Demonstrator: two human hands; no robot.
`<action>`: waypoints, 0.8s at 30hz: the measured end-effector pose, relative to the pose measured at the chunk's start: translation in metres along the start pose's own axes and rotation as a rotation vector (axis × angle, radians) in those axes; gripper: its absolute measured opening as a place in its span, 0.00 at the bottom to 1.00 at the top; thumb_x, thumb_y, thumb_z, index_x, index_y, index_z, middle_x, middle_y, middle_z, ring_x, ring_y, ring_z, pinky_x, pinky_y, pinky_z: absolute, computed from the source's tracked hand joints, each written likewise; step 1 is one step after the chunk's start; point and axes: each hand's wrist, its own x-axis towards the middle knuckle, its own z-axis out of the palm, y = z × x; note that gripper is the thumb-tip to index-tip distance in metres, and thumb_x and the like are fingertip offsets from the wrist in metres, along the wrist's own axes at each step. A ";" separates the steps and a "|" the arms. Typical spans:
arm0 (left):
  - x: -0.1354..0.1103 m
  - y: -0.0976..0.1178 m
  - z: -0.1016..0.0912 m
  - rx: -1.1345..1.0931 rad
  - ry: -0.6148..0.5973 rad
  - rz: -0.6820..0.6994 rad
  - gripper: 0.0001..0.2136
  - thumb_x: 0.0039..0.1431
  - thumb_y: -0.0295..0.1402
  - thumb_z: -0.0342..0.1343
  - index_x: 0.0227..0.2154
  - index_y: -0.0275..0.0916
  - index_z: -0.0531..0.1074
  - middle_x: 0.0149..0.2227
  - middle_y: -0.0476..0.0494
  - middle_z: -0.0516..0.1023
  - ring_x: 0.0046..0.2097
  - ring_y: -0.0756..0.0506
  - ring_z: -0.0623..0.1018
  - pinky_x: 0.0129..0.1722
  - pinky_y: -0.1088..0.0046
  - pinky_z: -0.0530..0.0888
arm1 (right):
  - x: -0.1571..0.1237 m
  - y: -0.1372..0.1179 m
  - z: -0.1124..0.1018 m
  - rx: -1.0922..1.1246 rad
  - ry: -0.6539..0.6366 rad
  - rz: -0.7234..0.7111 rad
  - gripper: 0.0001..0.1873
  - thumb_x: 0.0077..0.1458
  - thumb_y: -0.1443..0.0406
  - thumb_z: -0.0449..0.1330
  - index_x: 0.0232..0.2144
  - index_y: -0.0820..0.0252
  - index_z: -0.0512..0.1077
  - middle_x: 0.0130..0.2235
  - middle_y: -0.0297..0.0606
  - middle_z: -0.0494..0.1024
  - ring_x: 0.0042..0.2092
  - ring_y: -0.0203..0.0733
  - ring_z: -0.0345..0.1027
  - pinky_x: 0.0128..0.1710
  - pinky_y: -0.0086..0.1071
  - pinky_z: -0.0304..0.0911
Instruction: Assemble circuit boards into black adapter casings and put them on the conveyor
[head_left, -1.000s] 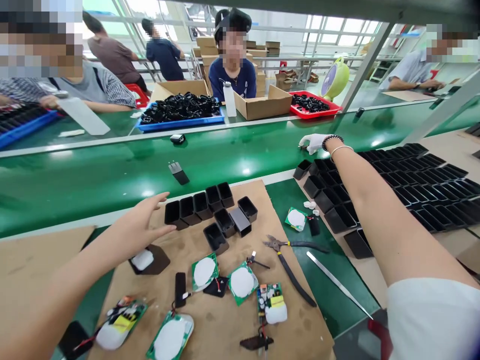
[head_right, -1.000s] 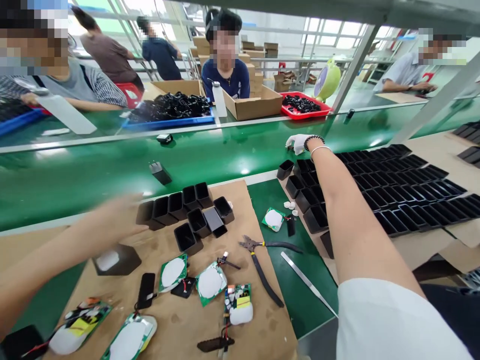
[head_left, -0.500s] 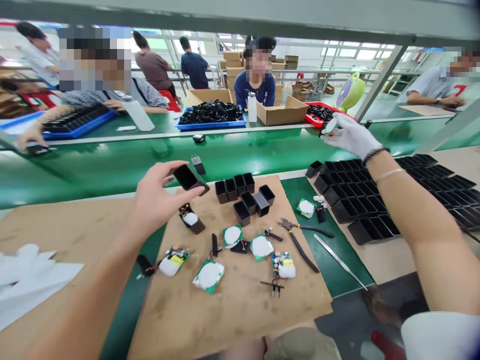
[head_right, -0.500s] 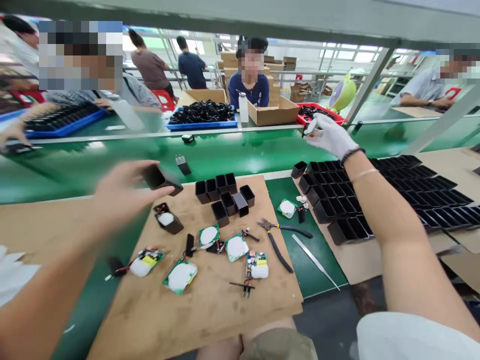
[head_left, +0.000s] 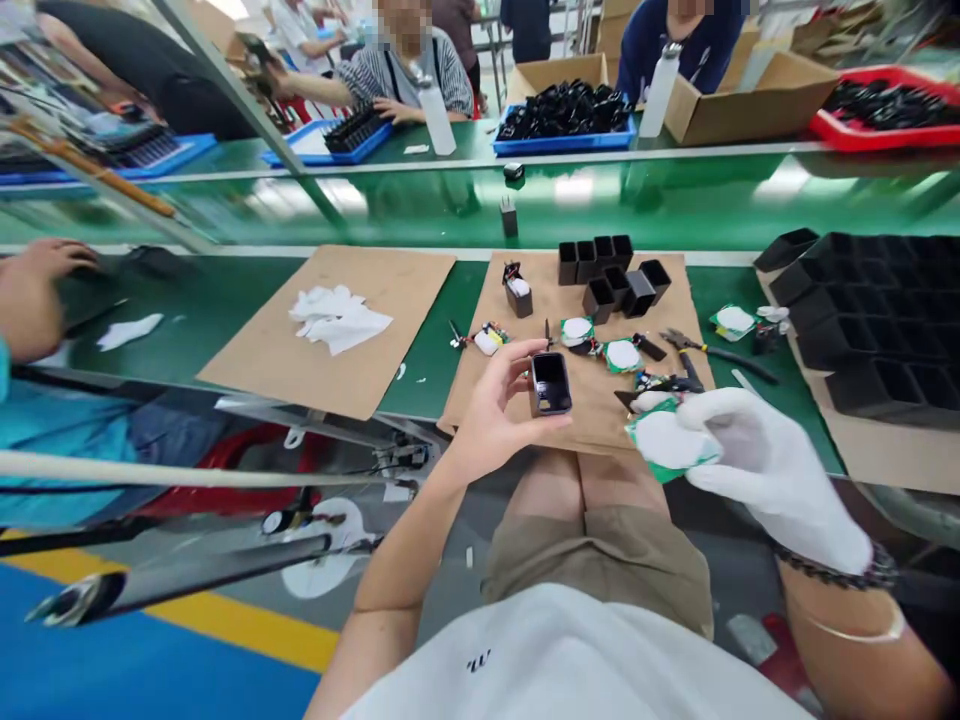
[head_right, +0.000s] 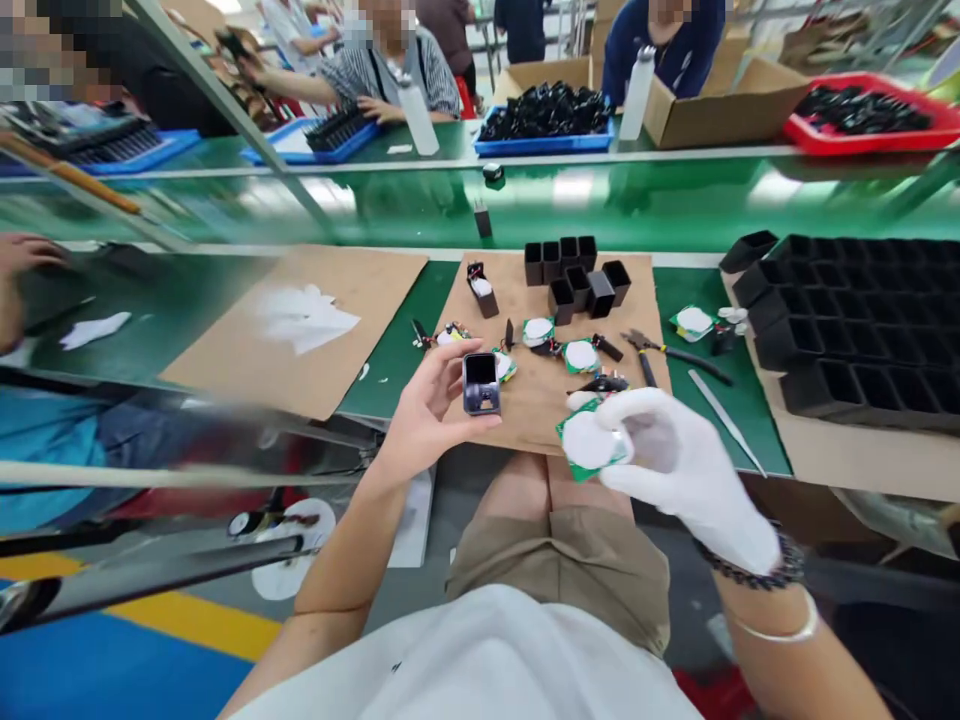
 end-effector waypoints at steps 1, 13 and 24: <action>-0.004 0.001 0.000 0.014 -0.014 0.018 0.31 0.48 0.36 0.76 0.55 0.43 0.72 0.58 0.39 0.75 0.58 0.41 0.79 0.54 0.68 0.79 | -0.001 0.005 0.013 0.008 0.004 -0.016 0.17 0.44 0.63 0.78 0.37 0.52 0.80 0.41 0.34 0.86 0.41 0.41 0.83 0.39 0.28 0.78; -0.019 0.027 0.005 0.276 0.031 0.271 0.34 0.47 0.39 0.78 0.58 0.45 0.73 0.55 0.39 0.75 0.56 0.42 0.78 0.48 0.72 0.79 | 0.006 -0.002 0.067 0.243 0.365 -0.560 0.29 0.39 0.74 0.79 0.45 0.51 0.82 0.46 0.33 0.85 0.54 0.52 0.81 0.56 0.47 0.78; -0.019 -0.003 0.091 0.405 0.595 0.683 0.11 0.68 0.32 0.59 0.51 0.43 0.72 0.48 0.42 0.73 0.50 0.45 0.78 0.51 0.65 0.80 | -0.006 0.014 0.111 0.075 0.764 -0.680 0.32 0.41 0.76 0.75 0.48 0.46 0.81 0.43 0.29 0.84 0.43 0.43 0.82 0.52 0.41 0.80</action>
